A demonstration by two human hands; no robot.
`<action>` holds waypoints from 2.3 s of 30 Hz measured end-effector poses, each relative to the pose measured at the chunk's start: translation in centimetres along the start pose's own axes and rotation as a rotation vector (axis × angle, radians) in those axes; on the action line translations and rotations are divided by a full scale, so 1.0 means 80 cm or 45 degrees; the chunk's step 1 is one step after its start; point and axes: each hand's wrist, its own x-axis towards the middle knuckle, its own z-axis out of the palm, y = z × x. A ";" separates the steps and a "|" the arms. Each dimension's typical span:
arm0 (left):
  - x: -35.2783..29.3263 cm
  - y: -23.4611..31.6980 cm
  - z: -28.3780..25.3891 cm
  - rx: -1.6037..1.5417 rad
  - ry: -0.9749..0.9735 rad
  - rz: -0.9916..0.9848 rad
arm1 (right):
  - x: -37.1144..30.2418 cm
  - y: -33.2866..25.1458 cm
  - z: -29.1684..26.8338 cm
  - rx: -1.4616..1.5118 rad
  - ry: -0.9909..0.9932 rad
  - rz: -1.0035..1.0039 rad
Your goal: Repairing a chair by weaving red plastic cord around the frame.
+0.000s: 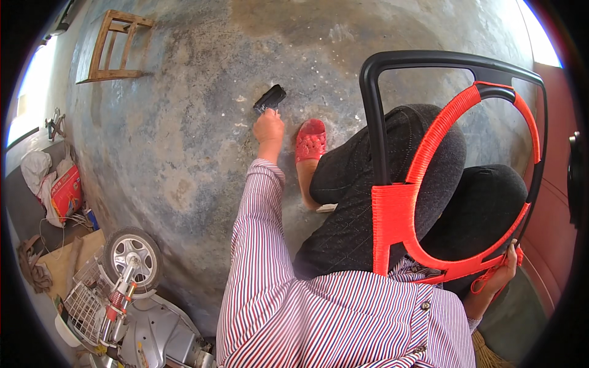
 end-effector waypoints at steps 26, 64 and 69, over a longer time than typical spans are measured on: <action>-0.004 0.003 -0.009 -0.010 0.001 -0.036 | 0.002 -0.002 -0.014 0.054 -0.009 0.059; 0.004 -0.023 -0.008 0.025 0.305 0.489 | 0.000 -0.002 0.003 -0.005 0.117 0.025; 0.006 -0.024 -0.008 0.013 0.242 0.467 | -0.001 -0.006 0.003 0.026 0.029 0.038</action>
